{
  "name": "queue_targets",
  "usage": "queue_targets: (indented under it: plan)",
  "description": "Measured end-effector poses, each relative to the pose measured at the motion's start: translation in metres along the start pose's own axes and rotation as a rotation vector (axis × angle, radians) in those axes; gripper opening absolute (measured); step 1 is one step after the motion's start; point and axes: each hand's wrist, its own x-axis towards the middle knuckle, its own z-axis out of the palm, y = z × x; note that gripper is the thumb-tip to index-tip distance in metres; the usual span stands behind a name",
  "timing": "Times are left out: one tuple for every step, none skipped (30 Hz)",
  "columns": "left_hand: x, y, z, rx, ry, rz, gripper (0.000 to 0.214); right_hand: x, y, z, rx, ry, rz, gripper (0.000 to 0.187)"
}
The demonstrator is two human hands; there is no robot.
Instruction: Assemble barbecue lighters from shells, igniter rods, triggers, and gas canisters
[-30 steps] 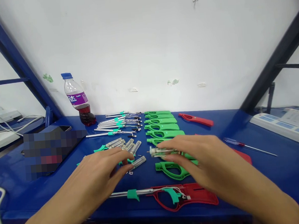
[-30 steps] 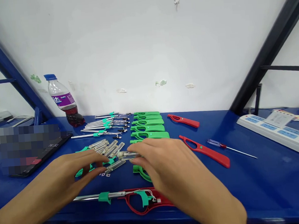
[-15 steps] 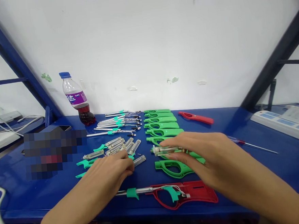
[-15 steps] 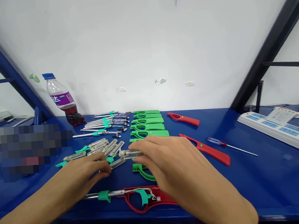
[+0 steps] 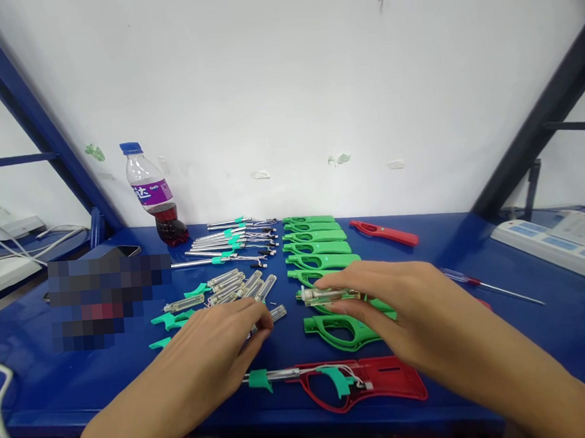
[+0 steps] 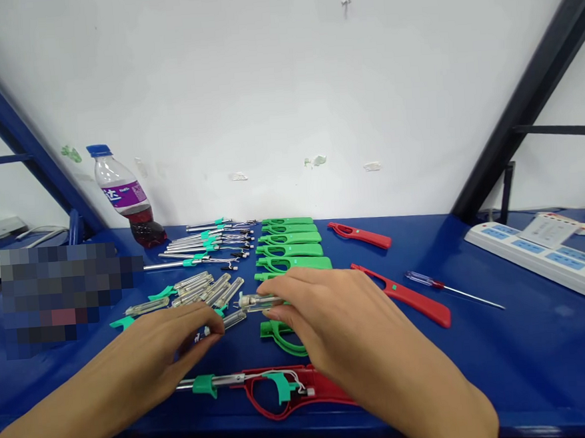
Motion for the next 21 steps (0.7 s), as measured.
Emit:
queue_targets:
  plan:
    - [0.001, 0.002, -0.001, -0.016, 0.011, -0.003, 0.020, 0.001, 0.000, 0.000, 0.000, -0.003, -0.001, 0.020]
    - [0.002, 0.003, -0.001, -0.026, 0.024, -0.002, 0.020, 0.001, 0.001, 0.001, 0.001, -0.004, 0.001, 0.020]
    - [0.003, 0.003, -0.001, -0.029, 0.042, 0.005, 0.019, 0.002, 0.001, 0.001, 0.001, -0.005, 0.004, 0.020]
    - [0.004, 0.003, -0.001, -0.026, 0.064, 0.022, 0.019, 0.002, 0.001, 0.001, -0.001, -0.004, 0.007, 0.020]
    - [0.005, 0.003, -0.001, -0.017, 0.091, 0.045, 0.020, 0.003, 0.001, 0.002, -0.001, -0.006, 0.006, 0.020]
    - [0.006, 0.002, 0.000, -0.006, 0.120, 0.071, 0.023, 0.003, 0.001, 0.002, -0.003, -0.009, 0.005, 0.020]
    - [0.007, 0.001, 0.000, 0.006, 0.147, 0.096, 0.025, 0.002, 0.001, 0.002, -0.005, -0.012, 0.005, 0.020]
    - [0.007, 0.001, 0.000, 0.012, 0.171, 0.118, 0.028, 0.002, 0.001, 0.002, -0.008, -0.018, 0.007, 0.020]
    - [0.008, 0.001, 0.000, 0.009, 0.196, 0.139, 0.029, 0.002, 0.000, 0.002, -0.011, -0.022, 0.007, 0.020]
    - [0.008, 0.001, -0.001, -0.006, 0.224, 0.154, 0.030, 0.002, -0.001, 0.002, -0.013, -0.025, 0.008, 0.019]
    - [0.009, 0.002, -0.002, -0.034, 0.256, 0.167, 0.029, 0.002, -0.002, 0.002, -0.015, -0.031, 0.010, 0.019]
    - [0.009, 0.004, -0.003, -0.072, 0.295, 0.177, 0.028, 0.002, -0.003, 0.002, -0.015, -0.037, 0.018, 0.018]
    - [0.009, 0.006, -0.005, -0.111, 0.333, 0.181, 0.026, 0.003, -0.005, 0.002, -0.012, -0.046, 0.030, 0.016]
    - [0.009, 0.009, -0.007, -0.146, 0.371, 0.180, 0.025, 0.003, -0.006, 0.002, -0.009, -0.057, 0.043, 0.014]
    - [0.009, 0.012, -0.010, -0.176, 0.403, 0.179, 0.023, 0.004, -0.008, 0.002, -0.005, -0.064, 0.059, 0.012]
    - [0.009, 0.015, -0.012, -0.200, 0.427, 0.174, 0.022, 0.005, -0.010, 0.001, -0.002, -0.068, 0.070, 0.011]
    - [0.008, 0.018, -0.014, -0.223, 0.445, 0.162, 0.020, 0.006, -0.011, 0.001, 0.000, -0.067, 0.072, 0.010]
    - [0.008, 0.022, -0.017, -0.252, 0.458, 0.138, 0.018, 0.006, -0.012, 0.001, -0.002, -0.067, 0.067, 0.010]
    - [0.007, 0.025, -0.018, -0.290, 0.464, 0.101, 0.016, 0.007, -0.012, 0.002, -0.009, -0.066, 0.056, 0.012]
    - [0.006, 0.028, -0.020, -0.340, 0.464, 0.049, 0.013, 0.007, -0.013, 0.002, -0.019, -0.064, 0.043, 0.015]
    - [0.006, 0.031, -0.022, -0.399, 0.453, -0.011, 0.012, 0.008, -0.013, 0.003, -0.030, -0.064, 0.027, 0.018]
